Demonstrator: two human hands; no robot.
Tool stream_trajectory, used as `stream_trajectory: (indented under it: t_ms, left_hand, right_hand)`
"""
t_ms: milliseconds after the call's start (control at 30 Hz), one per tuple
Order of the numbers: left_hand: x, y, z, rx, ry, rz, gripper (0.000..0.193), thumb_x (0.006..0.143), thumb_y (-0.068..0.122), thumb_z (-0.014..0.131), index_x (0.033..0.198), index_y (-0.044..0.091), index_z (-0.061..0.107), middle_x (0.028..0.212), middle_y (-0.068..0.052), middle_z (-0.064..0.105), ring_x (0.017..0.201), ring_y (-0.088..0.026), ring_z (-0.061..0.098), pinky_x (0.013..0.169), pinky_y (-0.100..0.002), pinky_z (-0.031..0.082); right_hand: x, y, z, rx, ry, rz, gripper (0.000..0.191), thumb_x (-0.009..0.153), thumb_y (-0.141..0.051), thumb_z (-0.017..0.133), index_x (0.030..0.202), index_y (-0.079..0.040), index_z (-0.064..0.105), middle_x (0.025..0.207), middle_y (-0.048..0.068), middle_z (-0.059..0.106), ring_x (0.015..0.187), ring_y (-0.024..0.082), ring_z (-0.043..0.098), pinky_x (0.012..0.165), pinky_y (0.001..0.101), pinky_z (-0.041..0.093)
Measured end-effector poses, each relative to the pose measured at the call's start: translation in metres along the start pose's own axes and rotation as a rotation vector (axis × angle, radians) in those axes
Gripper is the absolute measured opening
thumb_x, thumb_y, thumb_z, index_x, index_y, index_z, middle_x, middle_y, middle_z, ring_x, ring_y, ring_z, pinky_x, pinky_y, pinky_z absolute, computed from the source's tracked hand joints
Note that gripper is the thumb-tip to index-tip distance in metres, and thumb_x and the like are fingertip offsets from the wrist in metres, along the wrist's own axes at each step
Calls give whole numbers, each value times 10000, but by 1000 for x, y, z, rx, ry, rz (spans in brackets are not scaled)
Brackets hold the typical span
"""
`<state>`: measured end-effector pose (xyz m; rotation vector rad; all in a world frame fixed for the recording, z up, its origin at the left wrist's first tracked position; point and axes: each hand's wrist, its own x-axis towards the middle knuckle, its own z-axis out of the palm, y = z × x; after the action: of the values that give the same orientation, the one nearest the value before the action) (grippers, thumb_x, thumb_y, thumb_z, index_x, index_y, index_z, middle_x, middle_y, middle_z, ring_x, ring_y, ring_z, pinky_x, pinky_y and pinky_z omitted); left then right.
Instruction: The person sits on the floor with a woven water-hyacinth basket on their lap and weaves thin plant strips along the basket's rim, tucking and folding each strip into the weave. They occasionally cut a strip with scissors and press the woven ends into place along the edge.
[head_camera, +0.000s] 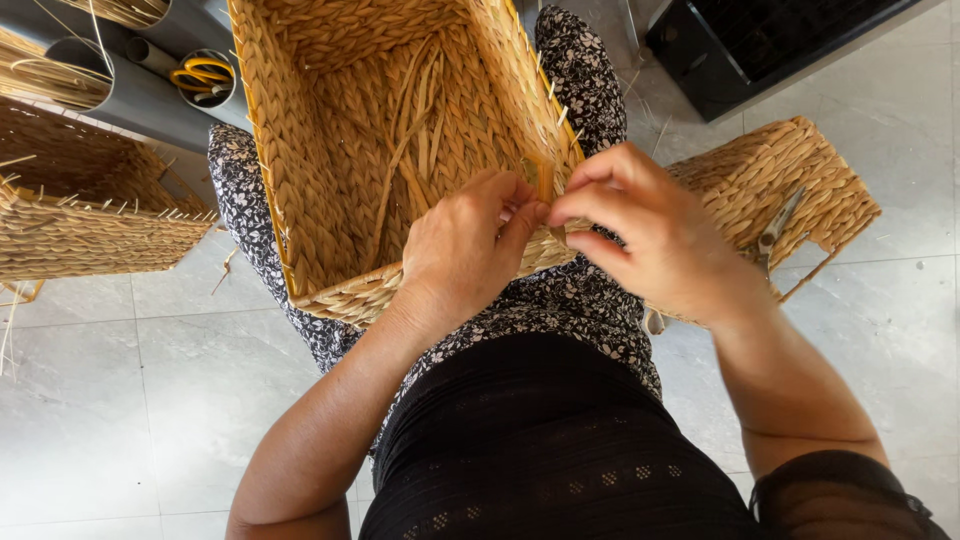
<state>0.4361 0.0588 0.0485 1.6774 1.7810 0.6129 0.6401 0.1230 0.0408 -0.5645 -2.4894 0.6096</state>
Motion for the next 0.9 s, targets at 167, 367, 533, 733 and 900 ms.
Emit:
stream_trajectory:
  t_ms: [167,367,533,733,900]
  left_hand:
    - [5,2,-3,-57,-85,-106,257,951,387,636,1008,142,686,918,-29,778,888,-224,769,745,-415,577]
    - [3,7,-5,-82,-88,-153,249,933,382,664,981,138,679,911,-11,777,868,-177,778,722,-390,592]
    - [5,8,-5,-82,-77,-148,242,929,378,685,970,140,686,905,-10,777,871,-180,774,726,-383,581]
    - [-7,5,-4,-83,139,140,163,938,245,727,1004,114,657,926,-4,739,898,-178,753,698,-354,576]
    - [-19,-3,-2,25,337,520,131,953,162,748,1072,128,703,1021,9,672,947,-189,685,771,-326,575]
  right_hand:
    - [-25,9,13,302,136,-68,106,892,-55,767,925,-72,667,1104,88,649,844,175,667,661,251,561]
    - [-76,24,-18,905,170,41,145,944,-67,683,1072,-87,748,1182,109,732,639,17,631,498,161,522]
    - [-59,27,33,148,197,-102,203,971,0,665,1160,-20,737,1282,182,563,703,107,519,591,218,466]
    - [-52,31,38,804,360,-24,117,1076,-44,620,1124,-43,726,1203,124,736,990,220,763,788,273,680]
    - [-83,36,27,846,334,174,115,1099,-83,617,1141,-30,709,1211,158,703,1026,226,739,918,308,649]
